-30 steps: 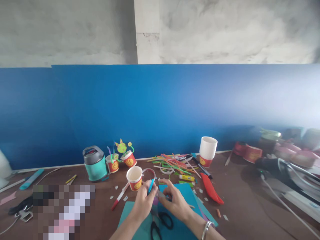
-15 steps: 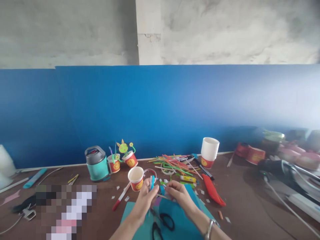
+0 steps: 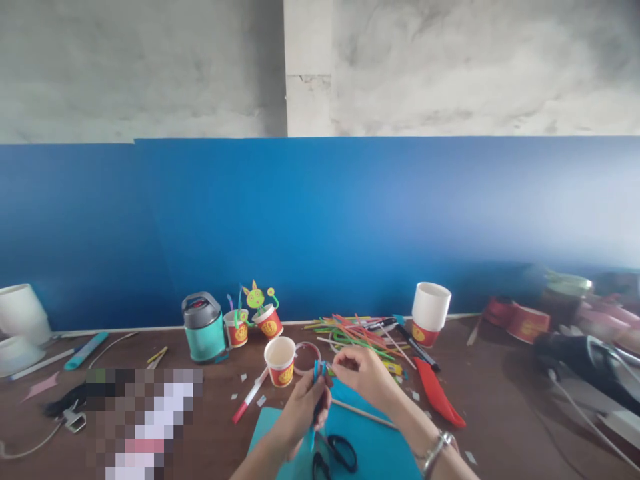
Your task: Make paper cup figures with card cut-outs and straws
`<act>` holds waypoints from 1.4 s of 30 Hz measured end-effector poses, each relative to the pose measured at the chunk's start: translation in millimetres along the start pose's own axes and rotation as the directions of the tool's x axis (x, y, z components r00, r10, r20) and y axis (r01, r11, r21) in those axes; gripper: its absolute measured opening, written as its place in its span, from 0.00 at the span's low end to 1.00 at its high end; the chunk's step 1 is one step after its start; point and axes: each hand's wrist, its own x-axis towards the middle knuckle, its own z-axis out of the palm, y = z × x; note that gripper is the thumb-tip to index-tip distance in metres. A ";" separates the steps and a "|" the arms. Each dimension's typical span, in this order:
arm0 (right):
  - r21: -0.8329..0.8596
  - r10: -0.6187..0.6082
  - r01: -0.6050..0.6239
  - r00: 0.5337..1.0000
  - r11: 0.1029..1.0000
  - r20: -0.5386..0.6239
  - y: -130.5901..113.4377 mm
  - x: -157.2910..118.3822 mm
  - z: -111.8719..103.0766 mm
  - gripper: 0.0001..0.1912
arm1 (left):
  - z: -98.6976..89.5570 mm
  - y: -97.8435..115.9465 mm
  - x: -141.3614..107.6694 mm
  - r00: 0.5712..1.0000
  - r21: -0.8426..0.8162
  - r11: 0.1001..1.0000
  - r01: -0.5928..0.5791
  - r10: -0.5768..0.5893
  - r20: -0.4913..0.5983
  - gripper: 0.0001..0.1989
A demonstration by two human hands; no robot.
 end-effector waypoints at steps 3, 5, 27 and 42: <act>-0.078 -0.039 0.036 0.999 0.996 -0.031 -0.7 0.5 2.5 0.06 | 2.9 -0.3 -1.5 0.999 0.001 1.000 -0.026 0.026 -0.025 0.22; -0.103 -0.035 0.032 0.999 0.994 -0.036 -1.7 -0.1 4.4 0.04 | 4.7 0.3 -2.8 0.998 0.012 0.999 -0.053 0.053 -0.037 0.23; 0.192 0.104 -0.139 0.978 0.972 0.179 -0.3 -0.3 9.2 0.09 | 5.0 15.5 -6.2 0.973 -0.081 0.996 -0.045 0.026 -0.229 0.22; 0.301 0.303 -0.487 0.815 0.820 0.494 -7.0 -1.8 -3.6 0.05 | -2.9 3.5 -5.6 0.886 0.465 0.825 -0.320 0.435 -0.161 0.12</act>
